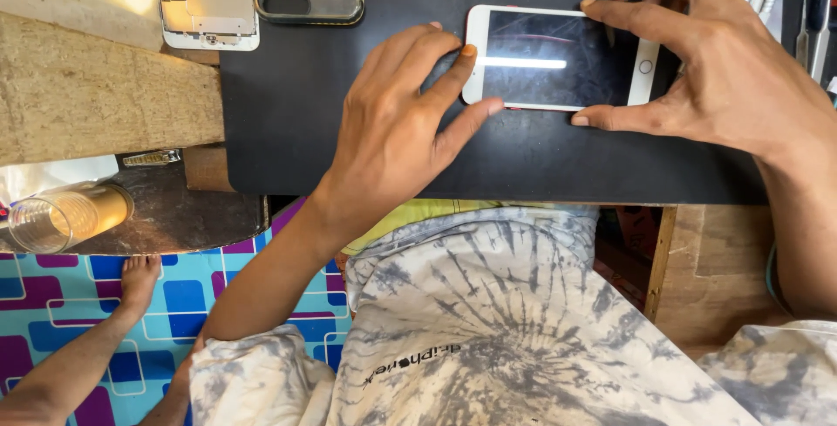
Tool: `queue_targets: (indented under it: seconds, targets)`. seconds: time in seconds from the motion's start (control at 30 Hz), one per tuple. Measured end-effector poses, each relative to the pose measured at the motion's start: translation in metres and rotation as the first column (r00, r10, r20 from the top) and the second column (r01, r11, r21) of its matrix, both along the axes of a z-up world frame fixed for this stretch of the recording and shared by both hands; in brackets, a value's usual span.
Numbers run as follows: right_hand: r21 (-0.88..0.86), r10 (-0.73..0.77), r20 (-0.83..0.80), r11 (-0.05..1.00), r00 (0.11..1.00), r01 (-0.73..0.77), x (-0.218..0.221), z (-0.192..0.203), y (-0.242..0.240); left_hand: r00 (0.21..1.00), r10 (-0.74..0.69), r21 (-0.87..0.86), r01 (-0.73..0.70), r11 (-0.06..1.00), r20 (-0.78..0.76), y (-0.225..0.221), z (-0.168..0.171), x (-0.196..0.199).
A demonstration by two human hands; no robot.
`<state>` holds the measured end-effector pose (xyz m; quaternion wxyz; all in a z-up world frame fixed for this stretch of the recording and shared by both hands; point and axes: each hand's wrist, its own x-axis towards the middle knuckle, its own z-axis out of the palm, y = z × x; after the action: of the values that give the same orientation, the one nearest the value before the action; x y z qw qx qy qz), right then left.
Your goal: Assembling a mobile phone by installing the battery, connecting the screen assembly, and securing the chassis with screws.
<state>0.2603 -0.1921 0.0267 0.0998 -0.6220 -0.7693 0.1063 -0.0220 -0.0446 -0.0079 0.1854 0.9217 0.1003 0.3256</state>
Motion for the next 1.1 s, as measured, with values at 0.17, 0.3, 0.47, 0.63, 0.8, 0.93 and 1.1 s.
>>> queue_targets:
  seconds: [0.17, 0.3, 0.47, 0.63, 0.8, 0.93, 1.1]
  targets:
    - [0.003, -0.021, -0.035, 1.000, 0.999, 0.021, -0.004, -0.003, 0.002, 0.983, 0.091, 0.080, -0.079, 0.994, -0.161, 0.008, 0.003, 0.017]
    - [-0.032, -0.128, -0.187, 0.992, 0.974, 0.124, -0.021, 0.008, 0.001, 0.977, 0.109, 0.058, -0.100, 0.993, -0.184, 0.018, -0.014, 0.032]
    - [0.159, -0.059, -0.076, 0.985, 0.995, 0.070, -0.025, 0.005, -0.013, 0.998, -0.063, -0.402, 0.049, 0.914, -0.021, 0.014, 0.005, 0.023]
    - [0.325, -0.009, -0.066, 0.945, 0.998, 0.030, -0.032, 0.006, -0.016, 0.977, -0.031, -0.868, 0.201, 0.454, 0.210, -0.008, 0.015, 0.016]
    - [0.060, -0.097, -0.765, 0.974, 0.637, 0.220, -0.019, -0.003, -0.019, 0.951, 0.086, -0.845, 0.220, 0.488, 0.297, -0.006, 0.012, 0.009]
    - [-0.201, -0.331, -0.851, 0.923, 0.408, 0.328, -0.024, -0.004, -0.022, 0.947, 0.087, -0.854, 0.237, 0.463, 0.310, -0.005, 0.014, 0.011]
    - [-0.369, -0.406, -0.898, 0.904, 0.167, 0.217, -0.007, -0.028, -0.029, 0.956, 0.060, -0.841, 0.222, 0.493, 0.288, -0.002, 0.008, 0.010]
